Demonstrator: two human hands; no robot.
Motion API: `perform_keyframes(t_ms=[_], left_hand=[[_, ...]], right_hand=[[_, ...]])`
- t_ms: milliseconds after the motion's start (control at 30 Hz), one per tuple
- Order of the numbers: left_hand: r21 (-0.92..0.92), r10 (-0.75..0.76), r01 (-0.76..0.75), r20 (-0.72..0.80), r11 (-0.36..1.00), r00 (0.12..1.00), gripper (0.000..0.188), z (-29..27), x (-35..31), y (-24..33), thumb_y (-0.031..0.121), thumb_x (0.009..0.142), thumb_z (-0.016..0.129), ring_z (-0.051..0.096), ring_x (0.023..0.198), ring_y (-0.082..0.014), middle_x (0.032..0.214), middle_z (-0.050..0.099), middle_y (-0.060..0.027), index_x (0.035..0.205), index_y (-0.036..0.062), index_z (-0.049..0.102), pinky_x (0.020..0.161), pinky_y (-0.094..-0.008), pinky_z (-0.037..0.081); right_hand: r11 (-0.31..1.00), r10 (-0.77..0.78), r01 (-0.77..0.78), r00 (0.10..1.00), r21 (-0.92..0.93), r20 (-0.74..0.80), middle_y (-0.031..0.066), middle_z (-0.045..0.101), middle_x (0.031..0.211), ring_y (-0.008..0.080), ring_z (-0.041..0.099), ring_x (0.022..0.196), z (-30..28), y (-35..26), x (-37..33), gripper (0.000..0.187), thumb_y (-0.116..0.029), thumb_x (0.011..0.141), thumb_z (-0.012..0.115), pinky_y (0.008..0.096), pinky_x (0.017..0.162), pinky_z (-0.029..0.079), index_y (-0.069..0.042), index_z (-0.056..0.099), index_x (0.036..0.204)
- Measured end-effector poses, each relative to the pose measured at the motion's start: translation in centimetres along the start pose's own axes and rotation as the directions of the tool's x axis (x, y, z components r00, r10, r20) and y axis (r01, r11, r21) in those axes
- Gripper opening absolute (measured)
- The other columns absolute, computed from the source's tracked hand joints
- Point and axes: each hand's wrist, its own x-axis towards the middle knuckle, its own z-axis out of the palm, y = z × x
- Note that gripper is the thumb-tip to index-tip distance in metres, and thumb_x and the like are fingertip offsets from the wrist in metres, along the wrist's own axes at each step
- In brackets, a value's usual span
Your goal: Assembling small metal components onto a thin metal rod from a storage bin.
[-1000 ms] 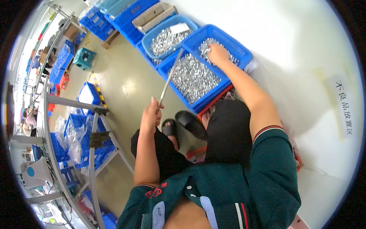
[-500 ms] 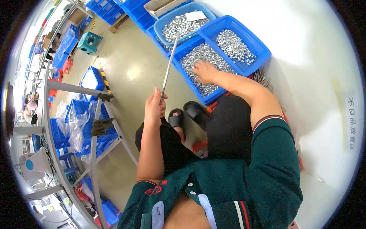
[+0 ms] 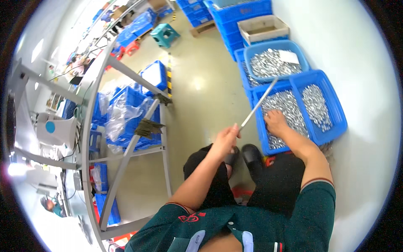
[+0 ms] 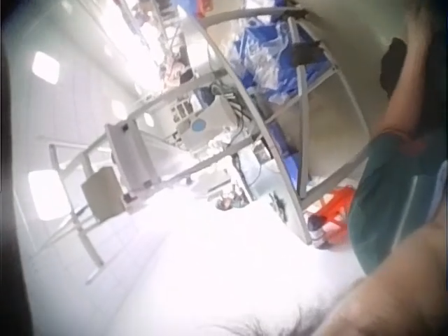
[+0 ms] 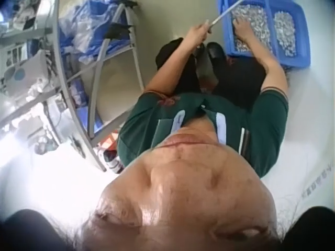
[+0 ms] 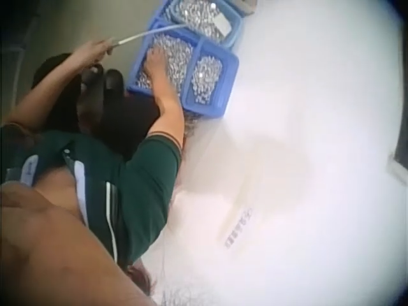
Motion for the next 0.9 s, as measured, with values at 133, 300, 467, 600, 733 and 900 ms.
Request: perform_keyframes(t_ms=[133,300,467,600,733,900], left_hand=[[-0.018,-0.001,0.001,0.0,1.0,1.0,0.043,-0.6,-0.6,0.9,0.043,0.088,0.045,0.035,0.048,-0.0061,0.052,0.037,0.0037,0.069,0.0055,0.053,0.044,-0.0224,0.029],[0.072,0.079,-0.08,0.013,0.994,0.997,0.044,-0.7,0.2,0.0,0.045,0.089,0.041,0.03,0.047,-0.0054,0.053,0.034,0.0045,0.074,0.006,0.052,0.043,-0.0231,0.026],[0.088,0.146,-0.146,0.0,0.985,0.989,0.046,-0.1,1.0,-0.5,0.045,0.089,0.042,0.03,0.049,-0.0059,0.053,0.035,0.0038,0.071,0.0043,0.053,0.044,-0.0233,0.026],[0.054,0.109,-0.11,0.021,0.992,0.994,0.047,-0.7,0.1,-0.4,0.046,0.089,0.041,0.03,0.048,-0.0061,0.053,0.035,0.0035,0.07,0.004,0.052,0.043,-0.0236,0.025],[-0.004,0.069,-0.069,0.043,0.998,0.997,0.048,-0.5,-0.6,-0.3,0.048,0.088,0.042,0.029,0.047,-0.0064,0.053,0.036,0.0034,0.07,0.0042,0.052,0.042,-0.0242,0.024],[0.143,0.026,-0.031,0.031,0.989,0.999,0.048,0.7,0.6,-0.5,0.05,0.087,0.042,0.032,0.047,-0.0082,0.054,0.036,0.0023,0.072,0.006,0.053,0.042,-0.0253,0.026]], right_hand=[[0.996,0.082,-0.079,0.994,-0.035,0.078,0.0098,0.051,0.077,0.0269,0.051,0.079,-0.3,-0.5,-0.4,0.007,-0.015,0.066,0.055,0.0389,0.061,0.044,-0.009,0.053,0.069],[0.896,0.423,-0.443,0.868,0.02,0.26,0.015,0.059,0.077,0.0347,0.059,0.071,-0.7,0.2,0.0,0.017,-0.023,0.076,0.054,0.045,0.063,0.047,-0.006,0.055,0.078],[-0.167,0.644,-0.79,0.365,0.59,0.672,0.0037,0.052,0.059,0.0153,0.047,0.043,-0.6,5.2,0.0,0.025,-0.028,0.079,0.057,0.0287,0.034,0.033,-0.004,0.056,0.087],[-0.889,0.243,-0.239,0.475,0.389,0.846,-0.0003,0.045,0.057,0.0054,0.034,0.037,-2.0,5.3,0.7,0.019,-0.025,0.083,0.053,0.018,0.029,0.02,-0.007,0.051,0.08],[-0.941,0.292,0.044,0.603,0.335,0.742,0.0019,0.048,0.065,0.0068,0.041,0.045,-3.5,4.7,0.5,0.019,-0.024,0.083,0.052,0.0173,0.03,0.025,-0.006,0.051,0.08],[-0.945,0.305,0.036,0.462,0.326,0.833,0.005,0.051,0.068,0.0114,0.049,0.055,-0.3,6.1,-0.7,0.016,-0.018,0.078,0.055,0.0178,0.036,0.034,-0.003,0.052,0.082]])
